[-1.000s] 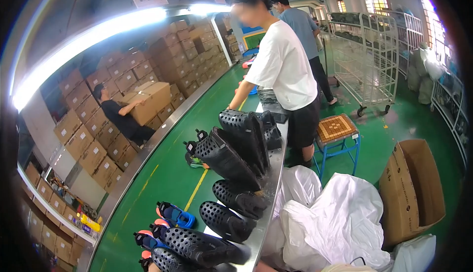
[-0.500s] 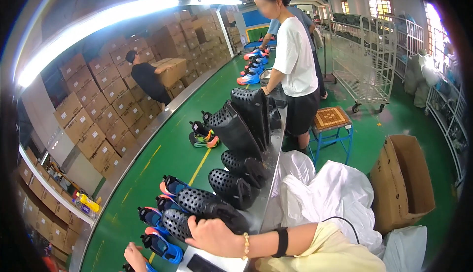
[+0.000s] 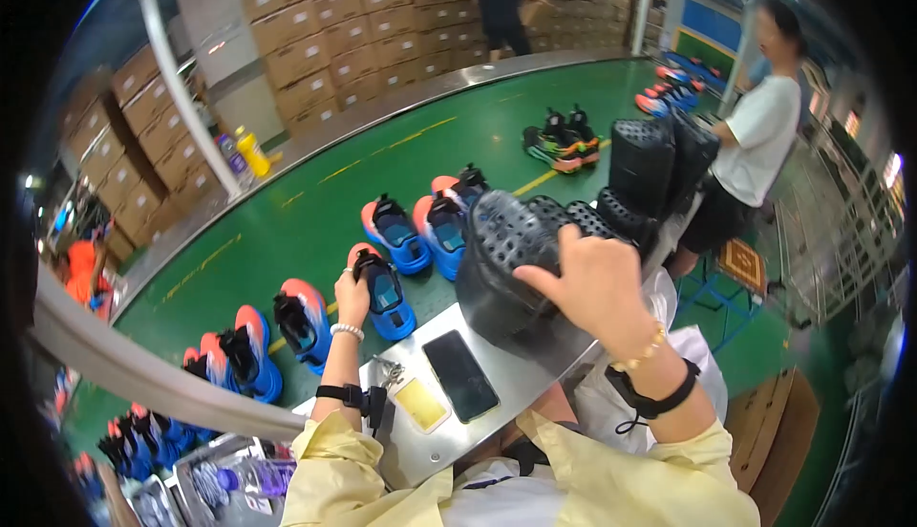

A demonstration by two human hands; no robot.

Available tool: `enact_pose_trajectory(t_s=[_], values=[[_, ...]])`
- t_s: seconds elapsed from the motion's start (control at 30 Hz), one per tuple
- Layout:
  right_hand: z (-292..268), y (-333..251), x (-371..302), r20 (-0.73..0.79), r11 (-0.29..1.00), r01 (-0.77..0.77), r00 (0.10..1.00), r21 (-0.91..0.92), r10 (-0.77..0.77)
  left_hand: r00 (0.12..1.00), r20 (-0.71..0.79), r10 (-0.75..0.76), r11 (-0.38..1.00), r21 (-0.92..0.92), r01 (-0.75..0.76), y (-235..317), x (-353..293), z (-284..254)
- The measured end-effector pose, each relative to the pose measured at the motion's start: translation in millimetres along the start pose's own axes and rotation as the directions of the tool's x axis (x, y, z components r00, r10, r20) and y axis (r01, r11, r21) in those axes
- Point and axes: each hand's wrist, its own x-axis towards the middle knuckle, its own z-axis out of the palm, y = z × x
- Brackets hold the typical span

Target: Assembling and inspecting shoes on a production line.

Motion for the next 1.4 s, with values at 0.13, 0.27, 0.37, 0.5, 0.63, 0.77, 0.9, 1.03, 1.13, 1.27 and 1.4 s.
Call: enact_pose_trajectory(t_s=[0.13,0.27,0.37,0.5,0.63,0.77,0.9,1.03,1.13,1.27,1.4], values=[[-25,-55,27,0.076,0.976,0.151,0.984,0.155,-0.164,1.000,-0.005,0.013,0.999,-0.036,-0.013,1,-8,-23],[61,-129,67,0.371,0.920,0.259,0.856,0.293,-0.359,0.995,0.075,-0.061,0.997,0.051,0.058,-2,-3,-37],[115,-155,106,0.725,0.945,-0.007,0.644,0.326,-0.246,0.997,0.040,-0.060,0.995,0.079,0.057,2,-1,-40],[205,-162,107,0.575,0.950,-0.012,0.798,0.313,-0.179,0.989,0.118,-0.093,0.991,0.102,0.081,1,5,-24],[229,-208,90,0.393,0.947,0.003,0.910,0.322,-0.136,0.985,0.108,-0.133,0.988,0.089,0.124,-13,5,-33],[267,-238,68,0.335,0.942,-0.063,0.941,0.331,-0.055,0.983,0.100,-0.157,0.987,0.058,0.152,-6,2,-38],[286,-245,79,0.255,0.916,-0.041,0.965,0.398,-0.067,0.994,0.079,-0.081,0.996,0.037,0.079,-14,-1,-32],[293,-240,79,0.362,0.880,-0.094,0.927,0.466,-0.093,0.976,0.010,-0.220,0.976,0.000,0.220,-10,-23,-17],[288,-220,85,0.458,0.833,-0.137,0.876,0.536,-0.150,0.986,-0.101,-0.133,0.990,-0.065,0.126,2,-22,-2],[227,-235,50,0.368,0.670,-0.061,0.870,0.740,-0.328,0.972,-0.233,0.029,0.998,-0.044,-0.041,-28,-6,-39],[83,-128,5,-0.106,0.342,0.371,0.796,0.863,-0.596,0.992,-0.122,0.026,0.998,-0.048,-0.032,-23,12,-43]])
